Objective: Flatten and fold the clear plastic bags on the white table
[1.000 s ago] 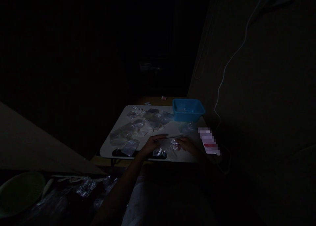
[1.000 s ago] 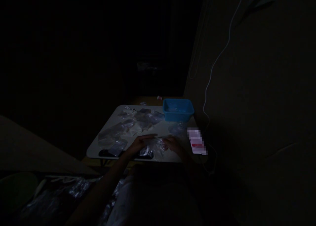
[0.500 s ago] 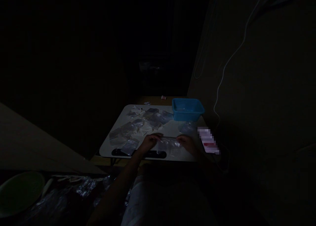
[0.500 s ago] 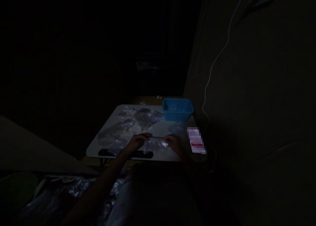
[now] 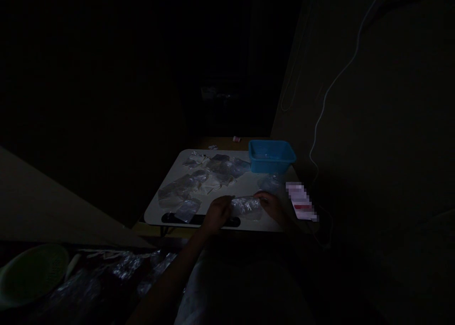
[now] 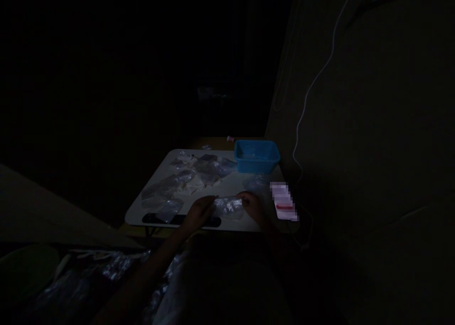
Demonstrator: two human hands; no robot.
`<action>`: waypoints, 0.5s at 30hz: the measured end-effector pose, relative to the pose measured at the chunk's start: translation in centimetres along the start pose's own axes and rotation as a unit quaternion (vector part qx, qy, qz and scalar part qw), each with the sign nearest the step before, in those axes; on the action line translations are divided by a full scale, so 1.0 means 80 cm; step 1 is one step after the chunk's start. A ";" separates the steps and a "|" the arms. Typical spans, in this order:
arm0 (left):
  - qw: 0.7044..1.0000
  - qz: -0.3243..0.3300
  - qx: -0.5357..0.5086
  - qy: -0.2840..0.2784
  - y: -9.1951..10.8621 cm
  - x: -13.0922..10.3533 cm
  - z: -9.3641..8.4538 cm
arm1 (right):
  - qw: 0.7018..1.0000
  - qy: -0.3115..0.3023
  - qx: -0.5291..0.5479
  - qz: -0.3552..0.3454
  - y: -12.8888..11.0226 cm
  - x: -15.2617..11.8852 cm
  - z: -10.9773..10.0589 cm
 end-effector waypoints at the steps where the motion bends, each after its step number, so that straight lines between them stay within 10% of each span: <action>1: 1.000 0.010 0.019 -0.004 0.001 -0.002 0.002 | 1.000 0.001 -0.003 0.000 -0.001 -0.001 -0.001; 15: 0.968 0.037 0.228 -0.097 0.013 -0.011 0.010 | 0.995 0.100 -0.027 -0.001 0.004 -0.011 -0.012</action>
Point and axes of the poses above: each hand's wrist, its own x-axis towards the middle knuckle, its own z-axis out of the palm, y = z × x, the point moved 3 cm from there along x, towards the middle knuckle, and after that the axes turned 13 degrees about x, right-handed, at the moved point
